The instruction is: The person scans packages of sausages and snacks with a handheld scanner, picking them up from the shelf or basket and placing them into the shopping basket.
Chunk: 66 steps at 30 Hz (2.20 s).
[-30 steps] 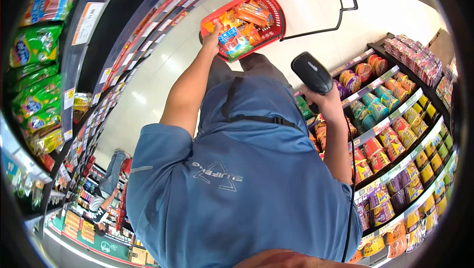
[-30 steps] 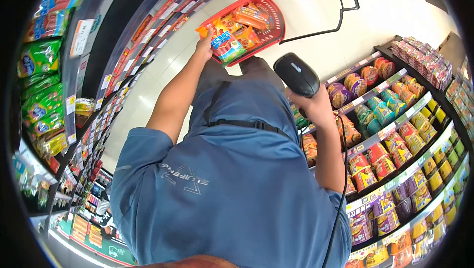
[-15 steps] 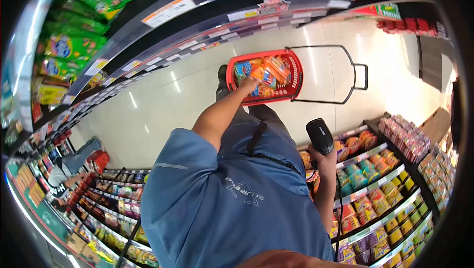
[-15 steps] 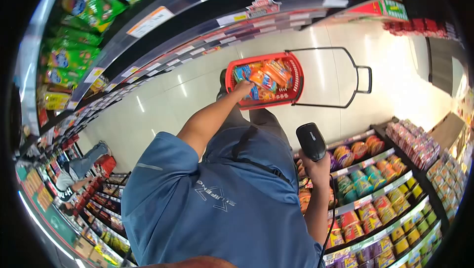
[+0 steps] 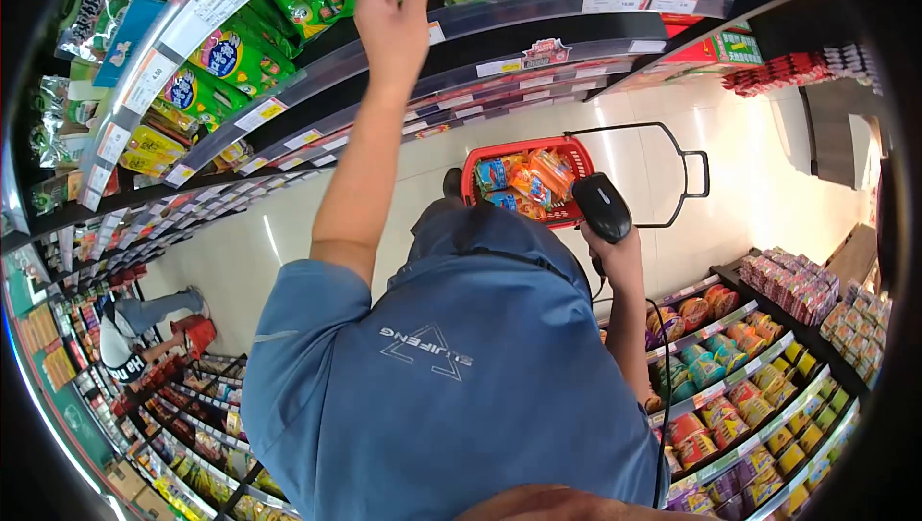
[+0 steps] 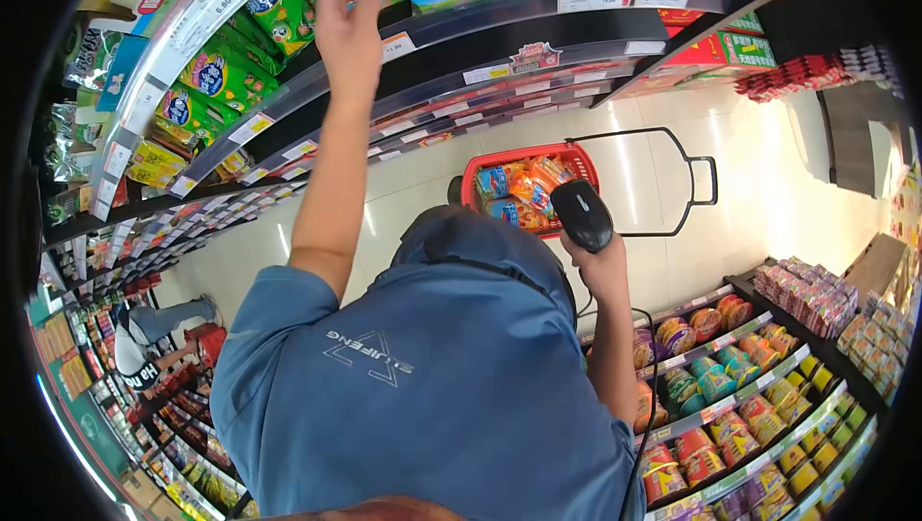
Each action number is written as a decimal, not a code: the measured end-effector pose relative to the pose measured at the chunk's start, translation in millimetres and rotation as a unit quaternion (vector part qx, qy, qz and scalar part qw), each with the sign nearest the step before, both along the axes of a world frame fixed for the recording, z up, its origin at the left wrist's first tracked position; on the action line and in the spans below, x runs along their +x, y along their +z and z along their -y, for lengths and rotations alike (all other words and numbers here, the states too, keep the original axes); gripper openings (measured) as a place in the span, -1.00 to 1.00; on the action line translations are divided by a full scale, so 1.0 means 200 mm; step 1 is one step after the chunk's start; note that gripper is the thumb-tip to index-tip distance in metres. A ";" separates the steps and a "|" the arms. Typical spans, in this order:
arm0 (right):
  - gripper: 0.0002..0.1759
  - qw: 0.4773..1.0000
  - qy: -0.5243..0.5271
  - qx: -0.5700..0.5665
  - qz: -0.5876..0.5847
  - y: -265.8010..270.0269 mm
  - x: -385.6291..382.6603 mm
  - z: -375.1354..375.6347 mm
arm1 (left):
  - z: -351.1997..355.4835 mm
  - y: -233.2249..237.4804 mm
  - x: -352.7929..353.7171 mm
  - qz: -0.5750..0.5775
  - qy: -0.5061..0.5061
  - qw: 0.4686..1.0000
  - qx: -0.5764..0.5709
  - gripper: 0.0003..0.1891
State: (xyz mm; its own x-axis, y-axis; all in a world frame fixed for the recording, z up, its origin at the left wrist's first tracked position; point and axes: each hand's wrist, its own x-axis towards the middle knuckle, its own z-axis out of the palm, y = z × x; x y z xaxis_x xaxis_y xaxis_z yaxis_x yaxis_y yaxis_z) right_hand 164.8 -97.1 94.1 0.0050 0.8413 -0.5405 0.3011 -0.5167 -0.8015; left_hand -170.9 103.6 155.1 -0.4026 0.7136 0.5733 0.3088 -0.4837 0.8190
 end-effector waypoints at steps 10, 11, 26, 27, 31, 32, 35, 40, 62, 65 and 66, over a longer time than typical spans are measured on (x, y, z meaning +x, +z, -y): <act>-0.78 0.997 -0.052 0.014 -0.048 -0.03 -0.17 0.07 | -0.25 0.23 0.03 -0.183 0.030 0.954 -0.234 -0.66; -0.78 0.997 -0.054 0.024 -0.042 -0.06 -0.18 0.09 | -0.28 0.17 0.00 -0.116 -0.018 0.972 -0.204 -0.66; -0.77 0.999 -0.049 0.015 -0.011 0.10 -0.21 0.04 | 0.05 0.17 -0.08 0.350 -0.278 0.883 -0.142 -0.62; -0.76 0.999 -0.038 0.028 -0.008 0.10 -0.20 0.04 | 0.10 0.16 -0.07 0.357 -0.303 0.866 -0.176 -0.60; -0.71 0.999 -0.013 0.039 -0.016 0.14 -0.19 0.02 | 0.25 0.06 0.05 0.405 -0.351 0.814 -0.224 -0.49; -0.71 0.999 -0.015 0.034 -0.014 0.16 -0.19 0.02 | 0.27 0.03 0.09 0.437 -0.365 0.791 -0.222 -0.46; -0.57 0.995 -0.011 0.073 -0.068 0.27 -0.20 0.03 | 0.29 -0.04 0.18 0.503 -0.583 0.610 -0.188 -0.62; -0.44 0.981 -0.017 0.140 -0.133 0.40 -0.24 0.08 | 0.29 -0.16 0.36 0.514 -0.775 0.361 -0.070 -0.80; -0.60 0.971 -0.161 0.025 -0.177 0.25 -0.25 0.33 | 0.43 -0.87 0.47 0.379 -0.365 0.713 -0.463 -0.49; -0.67 0.971 -0.179 0.008 -0.157 0.24 -0.27 0.38 | 0.51 -1.34 0.44 0.366 -0.308 0.700 -0.530 -0.58; -0.68 0.972 -0.183 0.001 -0.145 0.23 -0.27 0.39 | 0.54 -1.45 0.43 0.361 -0.287 0.691 -0.557 -0.60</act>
